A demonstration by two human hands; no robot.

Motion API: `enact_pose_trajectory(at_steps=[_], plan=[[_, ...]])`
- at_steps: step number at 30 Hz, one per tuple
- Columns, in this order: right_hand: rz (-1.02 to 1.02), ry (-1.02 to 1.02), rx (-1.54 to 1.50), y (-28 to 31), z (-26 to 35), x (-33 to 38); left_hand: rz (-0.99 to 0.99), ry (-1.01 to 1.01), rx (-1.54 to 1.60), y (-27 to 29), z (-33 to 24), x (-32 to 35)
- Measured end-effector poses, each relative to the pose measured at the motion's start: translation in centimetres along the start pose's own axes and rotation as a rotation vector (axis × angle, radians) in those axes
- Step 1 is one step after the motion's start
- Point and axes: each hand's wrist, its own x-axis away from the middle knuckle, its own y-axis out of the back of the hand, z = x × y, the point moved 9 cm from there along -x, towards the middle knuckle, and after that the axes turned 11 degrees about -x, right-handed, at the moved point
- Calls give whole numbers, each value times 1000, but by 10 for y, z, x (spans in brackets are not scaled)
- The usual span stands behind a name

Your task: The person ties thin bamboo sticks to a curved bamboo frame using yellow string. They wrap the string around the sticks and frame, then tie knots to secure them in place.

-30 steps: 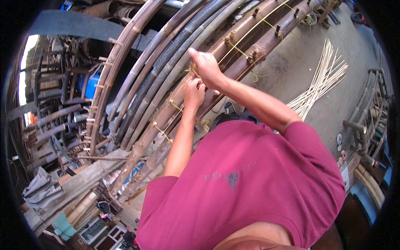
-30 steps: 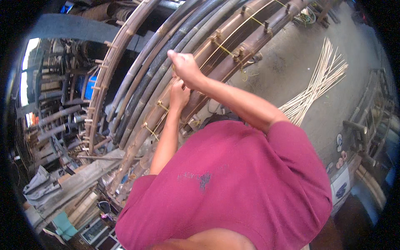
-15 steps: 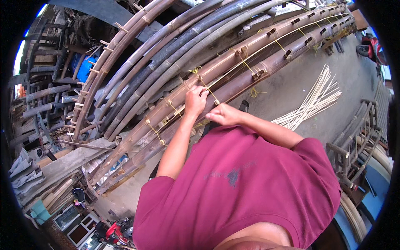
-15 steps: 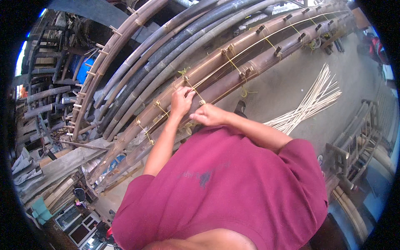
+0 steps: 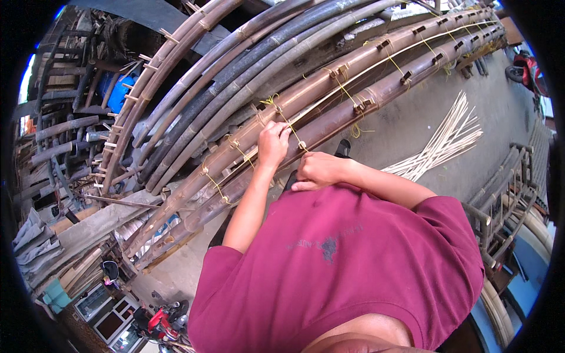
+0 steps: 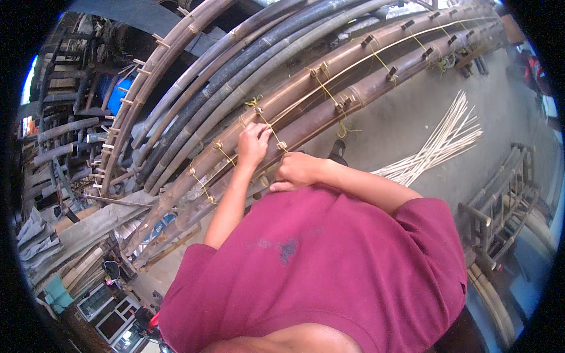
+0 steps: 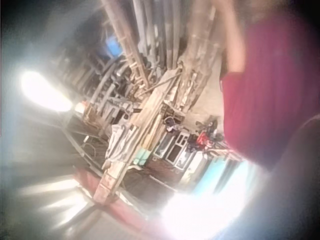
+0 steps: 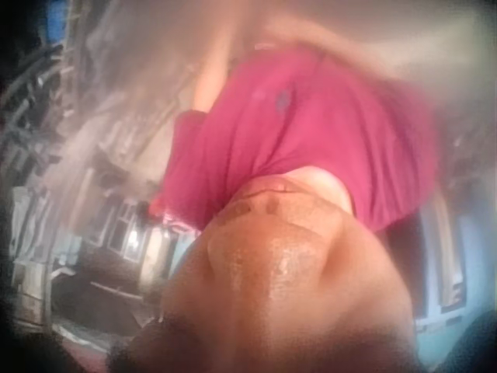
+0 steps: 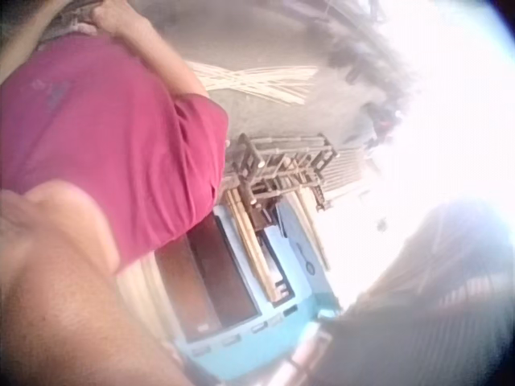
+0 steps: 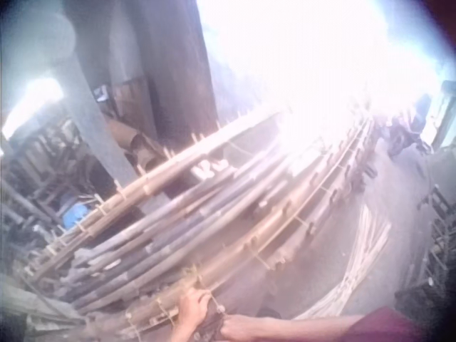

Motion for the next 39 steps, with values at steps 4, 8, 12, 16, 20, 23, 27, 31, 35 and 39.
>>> enact_pose_trajectory(at_steps=[4,8,12,16,20,23,27,31,35,39], plan=[[-26,-568,300,94,-4,6,-40,37,-17,5,0,8],[-411,-274,448,137,-43,-38,-44,-48,-47,3,-9,6],[-244,-248,602,139,-82,-73,-31,-143,-124,-5,-11,6],[-220,-446,263,161,-102,-58,-68,-103,-70,-1,-8,9],[-516,-229,-1285,152,-60,-82,21,-76,-208,-22,1,8],[-672,-268,-1422,137,-29,-99,44,-77,-275,-21,-5,6],[-767,-466,-1591,131,-25,-97,89,-5,-289,-17,0,8],[-695,-347,-1496,156,-59,-133,53,7,-229,-18,5,10],[-742,-443,-947,155,-170,-170,62,17,-245,-16,3,10],[-457,-793,-656,113,-262,-164,39,3,-239,-15,1,8]])
